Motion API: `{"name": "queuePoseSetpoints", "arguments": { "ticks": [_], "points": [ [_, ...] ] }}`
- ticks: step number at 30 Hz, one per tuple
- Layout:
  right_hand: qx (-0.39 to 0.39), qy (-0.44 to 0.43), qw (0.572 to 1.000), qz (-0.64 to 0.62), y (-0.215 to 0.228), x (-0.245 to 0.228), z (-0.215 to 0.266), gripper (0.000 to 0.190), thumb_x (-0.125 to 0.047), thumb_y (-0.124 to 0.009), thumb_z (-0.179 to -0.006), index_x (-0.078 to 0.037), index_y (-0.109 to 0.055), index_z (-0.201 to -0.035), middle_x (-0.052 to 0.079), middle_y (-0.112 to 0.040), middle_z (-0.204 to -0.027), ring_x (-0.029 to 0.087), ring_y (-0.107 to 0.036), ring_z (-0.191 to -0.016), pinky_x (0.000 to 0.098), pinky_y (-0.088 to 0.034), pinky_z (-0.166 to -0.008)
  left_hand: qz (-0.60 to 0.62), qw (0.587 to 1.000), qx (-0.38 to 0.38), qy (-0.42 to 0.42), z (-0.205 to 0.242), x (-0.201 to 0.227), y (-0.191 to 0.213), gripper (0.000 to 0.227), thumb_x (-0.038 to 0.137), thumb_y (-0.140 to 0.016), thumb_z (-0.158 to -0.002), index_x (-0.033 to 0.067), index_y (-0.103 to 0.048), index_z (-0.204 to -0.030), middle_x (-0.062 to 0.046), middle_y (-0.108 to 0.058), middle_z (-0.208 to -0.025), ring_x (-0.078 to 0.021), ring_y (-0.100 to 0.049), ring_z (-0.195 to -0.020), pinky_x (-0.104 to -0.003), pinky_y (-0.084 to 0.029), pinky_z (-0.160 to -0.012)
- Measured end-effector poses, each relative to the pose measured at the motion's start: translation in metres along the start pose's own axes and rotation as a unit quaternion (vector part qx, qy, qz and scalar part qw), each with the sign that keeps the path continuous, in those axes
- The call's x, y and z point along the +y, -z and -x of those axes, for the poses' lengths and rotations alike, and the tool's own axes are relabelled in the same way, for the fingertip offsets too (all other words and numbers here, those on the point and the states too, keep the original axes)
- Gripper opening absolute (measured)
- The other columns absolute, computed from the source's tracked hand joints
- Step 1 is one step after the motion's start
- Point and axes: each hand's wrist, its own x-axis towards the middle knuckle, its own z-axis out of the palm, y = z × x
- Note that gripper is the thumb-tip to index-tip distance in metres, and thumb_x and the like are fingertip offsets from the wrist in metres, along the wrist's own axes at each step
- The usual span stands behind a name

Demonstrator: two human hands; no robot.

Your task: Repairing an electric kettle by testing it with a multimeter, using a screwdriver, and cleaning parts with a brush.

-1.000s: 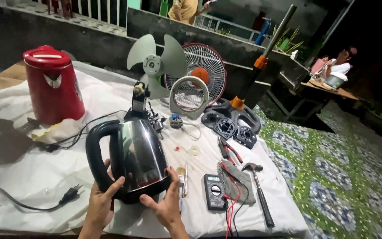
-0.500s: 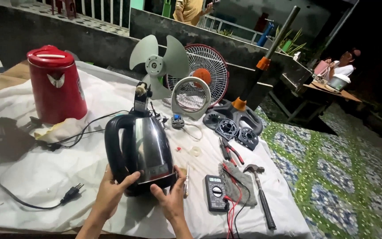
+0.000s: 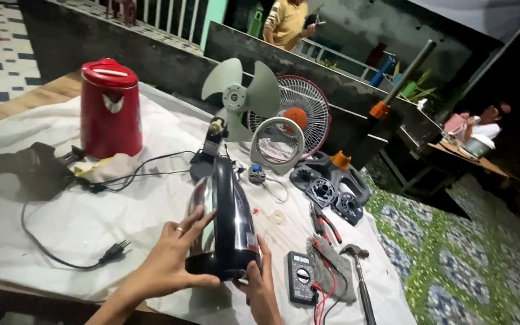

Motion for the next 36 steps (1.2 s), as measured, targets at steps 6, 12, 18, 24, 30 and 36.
{"name": "queuePoseSetpoints", "arguments": {
  "ticks": [6,12,18,24,30,36],
  "points": [
    [0.026,-0.049,0.998,0.004,0.004,0.028,-0.003,0.092,-0.057,-0.058,-0.075,-0.035,-0.030,-0.160,0.004,-0.041,-0.159,0.037,-0.059,-0.130,0.0492,-0.054,-0.085,-0.047,0.999,0.014,0.020,0.013,-0.018,-0.019,0.134,0.071,-0.091,-0.063,0.0254,-0.017,-0.164,0.007,-0.019,-0.172,-0.0268,-0.042,-0.116,-0.042,-0.041,-0.107],
    [-0.008,0.106,0.940,0.325,0.027,0.021,-0.007,0.095,-0.077,-0.045,-0.078,-0.025,-0.038,-0.158,0.002,-0.046,-0.163,0.019,-0.048,-0.147,0.0351,-0.042,-0.114,-0.065,0.991,0.105,-0.054,0.013,-0.030,-0.026,0.113,0.077,-0.081,-0.066,0.0206,-0.041,-0.155,0.005,-0.035,-0.166,-0.0268,-0.040,-0.130,-0.046,-0.036,-0.109],
    [-0.068,0.305,0.882,0.354,0.023,0.015,-0.013,0.065,-0.040,-0.060,-0.097,-0.013,-0.043,-0.154,0.011,-0.038,-0.165,0.024,-0.032,-0.155,0.0389,-0.026,-0.122,0.017,0.993,0.088,-0.070,0.006,-0.014,-0.025,0.112,0.065,-0.083,-0.075,0.0134,-0.029,-0.157,-0.005,-0.033,-0.167,-0.0313,-0.006,-0.159,-0.053,-0.019,-0.122],
    [-0.034,0.320,0.881,0.348,0.015,0.011,-0.008,0.050,-0.025,-0.065,-0.095,-0.011,-0.060,-0.143,0.015,-0.052,-0.156,0.026,-0.044,-0.149,0.0374,-0.036,-0.118,0.104,0.987,0.105,-0.056,0.000,-0.013,-0.038,0.098,0.050,-0.082,-0.080,0.0132,-0.033,-0.156,-0.004,-0.037,-0.164,-0.0297,-0.010,-0.160,-0.050,-0.027,-0.121],
    [-0.011,0.293,0.900,0.324,0.008,0.008,-0.005,0.048,-0.028,-0.067,-0.093,-0.013,-0.064,-0.138,0.014,-0.056,-0.153,0.025,-0.047,-0.148,0.0371,-0.043,-0.115,0.135,0.982,0.126,-0.042,0.001,-0.005,-0.039,0.088,0.047,-0.080,-0.081,0.0154,-0.039,-0.152,-0.007,-0.046,-0.158,-0.0289,-0.010,-0.161,-0.052,-0.023,-0.122],
    [0.016,0.321,0.892,0.318,0.011,0.016,-0.016,0.043,-0.024,-0.070,-0.092,-0.015,-0.067,-0.134,0.011,-0.062,-0.148,0.023,-0.052,-0.144,0.0345,-0.044,-0.112,0.109,0.977,0.166,-0.079,-0.011,-0.019,-0.049,0.074,0.044,-0.083,-0.080,0.0144,-0.053,-0.140,-0.003,-0.045,-0.161,-0.0332,-0.018,-0.158,-0.054,-0.024,-0.122]
  ]
}}
